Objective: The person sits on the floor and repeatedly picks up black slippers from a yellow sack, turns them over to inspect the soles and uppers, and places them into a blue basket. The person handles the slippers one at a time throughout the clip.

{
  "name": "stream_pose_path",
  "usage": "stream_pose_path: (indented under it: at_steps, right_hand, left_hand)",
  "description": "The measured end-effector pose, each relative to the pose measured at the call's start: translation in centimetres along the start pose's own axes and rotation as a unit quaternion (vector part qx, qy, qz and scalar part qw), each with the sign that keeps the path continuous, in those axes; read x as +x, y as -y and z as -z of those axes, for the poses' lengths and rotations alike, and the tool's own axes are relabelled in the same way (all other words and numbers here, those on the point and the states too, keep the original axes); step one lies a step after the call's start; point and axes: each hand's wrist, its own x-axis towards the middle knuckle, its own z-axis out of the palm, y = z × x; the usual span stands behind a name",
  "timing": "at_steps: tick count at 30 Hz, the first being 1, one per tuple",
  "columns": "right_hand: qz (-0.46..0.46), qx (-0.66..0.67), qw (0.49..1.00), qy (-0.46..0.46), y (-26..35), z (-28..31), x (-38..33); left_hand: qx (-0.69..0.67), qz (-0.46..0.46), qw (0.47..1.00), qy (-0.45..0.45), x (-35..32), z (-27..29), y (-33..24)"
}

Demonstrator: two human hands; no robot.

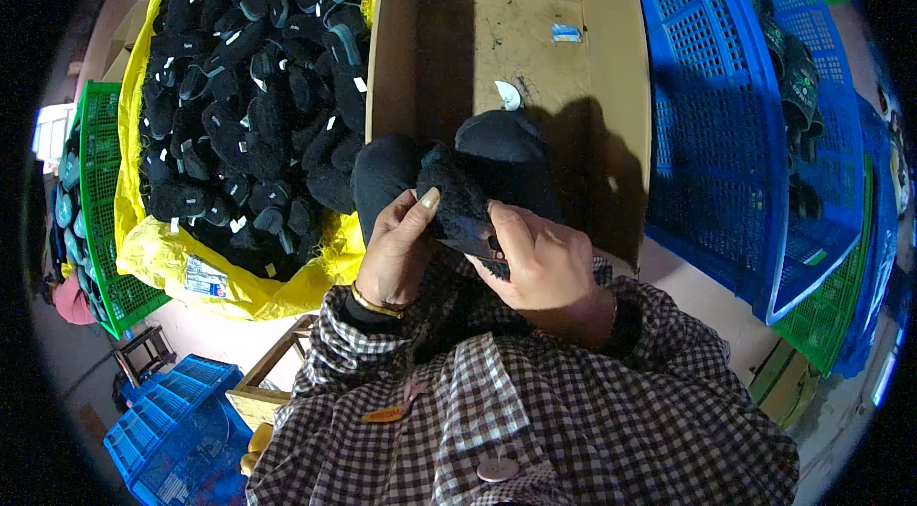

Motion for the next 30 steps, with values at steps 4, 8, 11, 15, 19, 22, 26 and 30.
stream_pose_path:
  at_steps: [4,8,11,15,19,22,26,30]
  right_hand:
    - [-0.022,0.019,1.0,0.001,0.6,-0.5,0.0]
    - [0.036,0.0,0.999,0.018,0.7,-1.2,0.2]
    - [0.085,-0.01,0.996,0.031,0.6,-1.8,-0.1]
    - [0.076,0.015,0.996,0.05,1.2,-1.8,0.4]
    - [-0.025,0.075,0.994,0.074,1.2,-2.5,0.7]
    - [-0.103,0.116,0.982,0.108,1.1,-3.9,0.8]
    - [-0.14,0.181,0.969,0.092,0.5,-5.5,1.3]
    - [-0.172,0.213,0.953,0.128,-0.6,-6.5,2.2]
  left_hand:
    - [0.008,0.002,1.0,0.013,0.2,0.9,0.0]
    - [0.104,0.047,0.993,-0.032,0.2,0.8,-1.8]
    - [0.099,0.095,0.991,-0.007,0.1,1.0,-2.8]
    - [0.141,0.042,0.989,-0.032,0.4,1.6,-2.6]
    - [0.15,-0.059,0.987,-0.01,0.0,2.8,-1.1]
    - [0.343,-0.146,0.927,-0.041,-0.5,3.7,-0.7]
    - [0.53,-0.2,0.823,-0.033,-1.7,3.3,-3.1]
    - [0.563,-0.236,0.792,0.008,-2.6,3.4,-3.9]
